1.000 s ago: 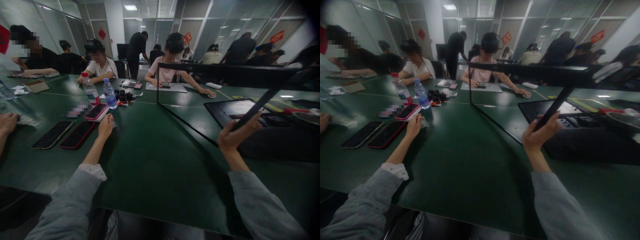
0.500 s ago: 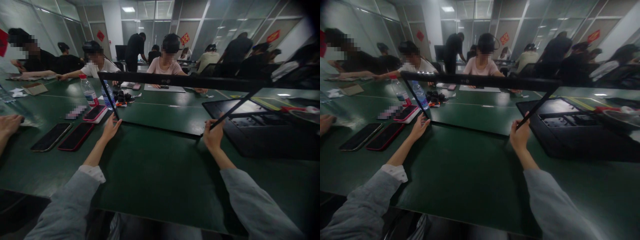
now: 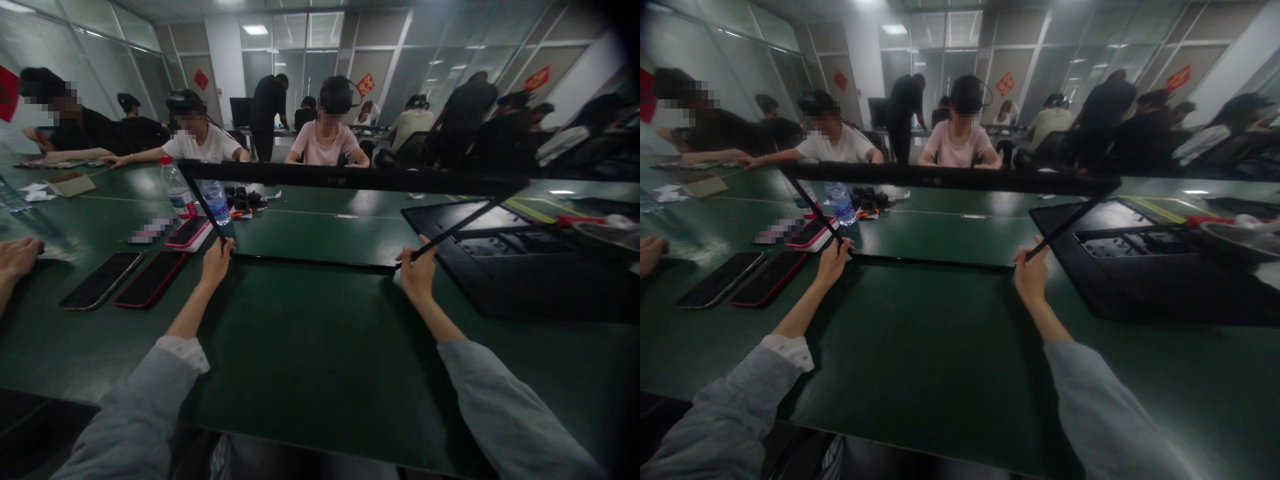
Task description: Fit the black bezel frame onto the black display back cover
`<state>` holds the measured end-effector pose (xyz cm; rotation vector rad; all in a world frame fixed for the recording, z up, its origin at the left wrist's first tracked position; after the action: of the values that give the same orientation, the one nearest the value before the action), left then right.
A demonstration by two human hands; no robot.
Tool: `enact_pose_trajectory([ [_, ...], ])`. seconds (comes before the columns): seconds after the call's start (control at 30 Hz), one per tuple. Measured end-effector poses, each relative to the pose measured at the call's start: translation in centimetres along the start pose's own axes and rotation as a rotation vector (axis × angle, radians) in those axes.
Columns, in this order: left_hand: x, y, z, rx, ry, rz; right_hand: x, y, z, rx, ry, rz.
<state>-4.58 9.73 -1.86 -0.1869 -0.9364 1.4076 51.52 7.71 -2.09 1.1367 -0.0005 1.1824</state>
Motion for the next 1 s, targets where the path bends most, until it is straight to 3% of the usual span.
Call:
enact_pose_trajectory([
  [0.13, -0.6, -0.4, 1.3, 0.146, -0.071, 0.056, 0.0, -1.4, -2.2, -0.062, 0.212, -0.002],
  [0.23, -0.9, -0.9, 2.0, 0.257, -0.133, 0.079, 0.2, -2.4, -3.4, -0.114, 0.283, 0.064],
  [0.33, -0.9, -0.6, 1.8, 0.315, -0.110, 0.082, 0.5, -3.4, -4.2, -0.247, 0.304, 0.127],
  [0.43, -0.8, 0.7, 0.9, 0.345, 0.006, 0.106, 0.6, -4.7, -4.7, -0.377, 0.324, 0.119],
  [0.6, -0.9, 2.5, 0.1, 0.371, 0.076, 0.129, 0.6, -5.3, -4.9, -0.411, 0.324, 0.105],
  [0.83, -1.1, 2.2, -0.3, 0.430, 0.123, 0.102, 0.9, -4.9, -4.6, -0.394, 0.314, -0.015],
  [1.0, -1.1, 1.8, -0.2, 0.443, 0.119, 0.093, 0.8, -4.5, -4.4, -0.305, 0.296, 0.007],
])
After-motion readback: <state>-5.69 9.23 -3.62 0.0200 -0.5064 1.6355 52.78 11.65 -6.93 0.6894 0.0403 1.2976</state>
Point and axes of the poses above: each hand's wrist, its own x-axis towards the middle knuckle, its own z-axis out of the back of the hand, y = z × x, the point moved 6 cm from there along x, towards the middle knuckle, and after that the axes turned 6 degrees about -z, right-handed, at the moved point
